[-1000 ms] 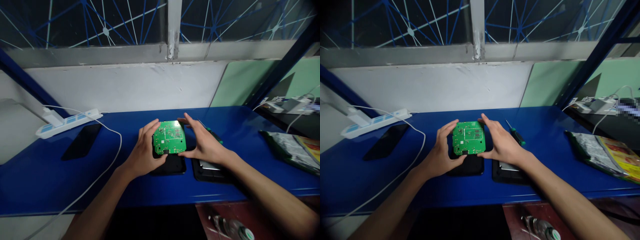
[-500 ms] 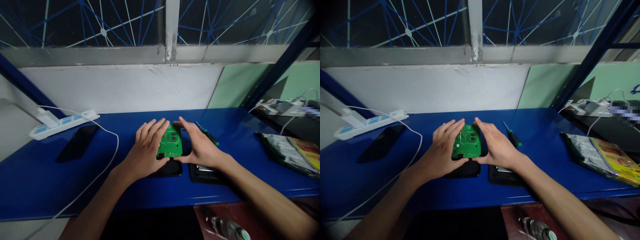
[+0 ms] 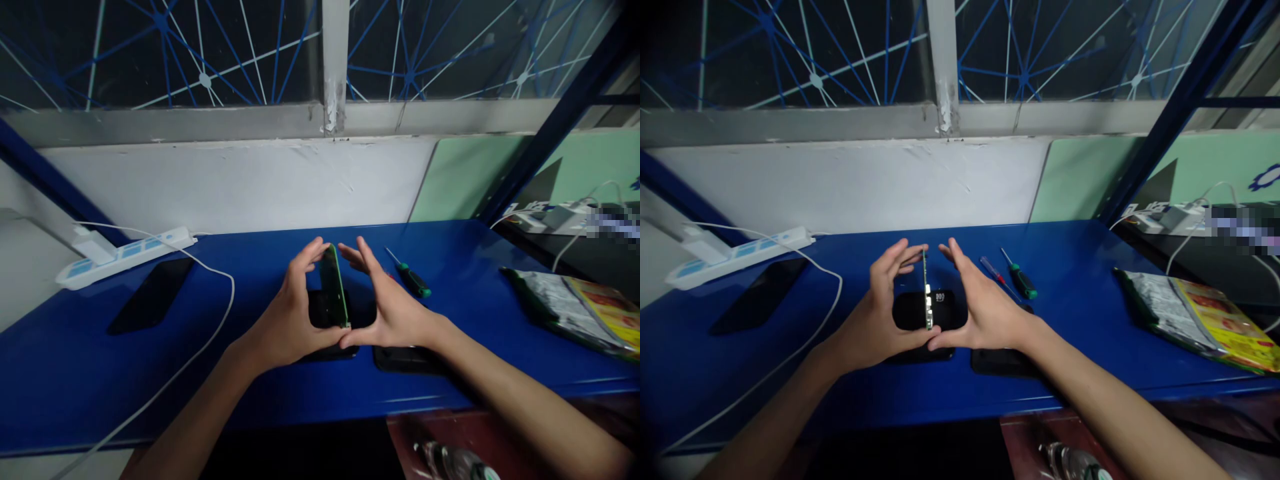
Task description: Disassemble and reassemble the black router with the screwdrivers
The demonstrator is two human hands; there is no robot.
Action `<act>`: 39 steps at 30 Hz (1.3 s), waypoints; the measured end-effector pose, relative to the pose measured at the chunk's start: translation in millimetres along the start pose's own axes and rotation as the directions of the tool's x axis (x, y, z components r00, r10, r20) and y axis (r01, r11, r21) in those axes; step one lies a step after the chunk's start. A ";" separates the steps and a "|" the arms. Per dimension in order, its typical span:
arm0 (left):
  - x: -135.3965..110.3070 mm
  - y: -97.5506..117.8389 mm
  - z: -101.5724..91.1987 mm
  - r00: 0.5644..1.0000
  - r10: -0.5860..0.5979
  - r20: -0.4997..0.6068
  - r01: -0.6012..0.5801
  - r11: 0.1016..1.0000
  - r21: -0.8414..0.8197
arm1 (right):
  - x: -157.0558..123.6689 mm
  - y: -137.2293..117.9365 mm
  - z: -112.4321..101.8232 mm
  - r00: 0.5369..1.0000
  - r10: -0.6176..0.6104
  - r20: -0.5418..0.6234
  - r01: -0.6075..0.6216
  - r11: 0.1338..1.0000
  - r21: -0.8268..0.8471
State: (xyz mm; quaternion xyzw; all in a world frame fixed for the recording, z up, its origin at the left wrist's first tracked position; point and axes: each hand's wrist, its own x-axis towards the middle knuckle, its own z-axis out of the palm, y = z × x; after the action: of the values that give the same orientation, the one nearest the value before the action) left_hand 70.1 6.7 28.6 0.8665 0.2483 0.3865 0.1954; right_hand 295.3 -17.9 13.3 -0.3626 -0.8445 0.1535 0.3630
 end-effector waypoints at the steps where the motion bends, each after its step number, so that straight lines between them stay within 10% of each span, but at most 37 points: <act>1: -1.1 -0.6 0.3 1.000 -0.001 -0.003 0.001 0.997 -0.071 | 0.0 0.0 0.9 1.000 0.015 0.026 -0.016 1.000 0.011; 17: -14.8 -17.4 -4.3 0.997 -0.068 0.023 0.072 0.933 -0.351 | -0.8 2.1 3.6 0.995 0.091 0.051 -0.091 0.996 -0.003; 26: -16.9 -27.7 -1.0 0.996 0.011 -0.091 -0.017 0.997 -0.071 | 1.3 4.7 -3.6 0.997 0.077 -0.018 -0.079 0.972 -0.221; 39: -19.6 -27.6 -4.8 0.999 0.048 0.017 -0.051 0.982 0.183 | 1.2 2.0 -6.9 0.999 -0.022 0.039 0.032 0.963 -0.268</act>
State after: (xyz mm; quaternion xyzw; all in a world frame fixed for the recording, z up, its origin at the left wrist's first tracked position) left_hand 47.3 18.2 5.7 0.8891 0.2601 0.3612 0.1065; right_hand 300.7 -15.6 17.6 -0.3940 -0.8687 0.0392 0.2976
